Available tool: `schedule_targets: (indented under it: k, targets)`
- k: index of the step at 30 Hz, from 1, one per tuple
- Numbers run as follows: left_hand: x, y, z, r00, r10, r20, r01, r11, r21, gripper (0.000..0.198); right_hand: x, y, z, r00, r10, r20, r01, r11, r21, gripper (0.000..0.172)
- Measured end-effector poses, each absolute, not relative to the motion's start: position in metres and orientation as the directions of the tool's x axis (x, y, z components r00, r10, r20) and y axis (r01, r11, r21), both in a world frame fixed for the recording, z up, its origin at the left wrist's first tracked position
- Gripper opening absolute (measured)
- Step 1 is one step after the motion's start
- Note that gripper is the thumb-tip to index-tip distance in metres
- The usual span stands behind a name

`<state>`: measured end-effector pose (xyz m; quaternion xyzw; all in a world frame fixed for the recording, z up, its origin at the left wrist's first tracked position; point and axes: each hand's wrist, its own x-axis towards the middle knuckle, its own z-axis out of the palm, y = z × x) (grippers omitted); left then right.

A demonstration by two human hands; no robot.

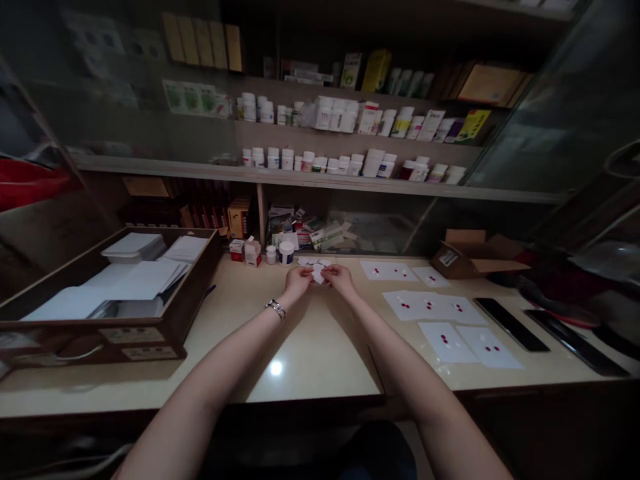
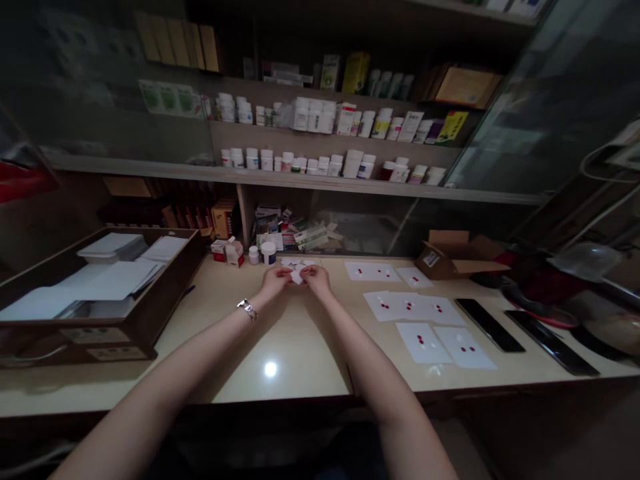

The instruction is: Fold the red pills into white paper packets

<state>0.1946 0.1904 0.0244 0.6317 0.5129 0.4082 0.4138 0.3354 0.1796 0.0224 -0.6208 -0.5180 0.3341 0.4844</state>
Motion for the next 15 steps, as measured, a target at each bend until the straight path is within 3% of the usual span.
schedule_targets:
  k: [7,15]
  targets:
    - [0.244,0.207,0.023,0.297,0.917,0.267,0.6,-0.396,0.695,0.027,0.39,0.216,0.012,0.35,0.929,0.118,0.529,-0.092,-0.844,0.01]
    - [0.254,0.203,0.015,0.506,0.8,0.322,0.696,-0.599,0.395,0.03,0.403,0.219,0.001,0.392,0.909,0.142,0.749,-0.225,-0.623,0.014]
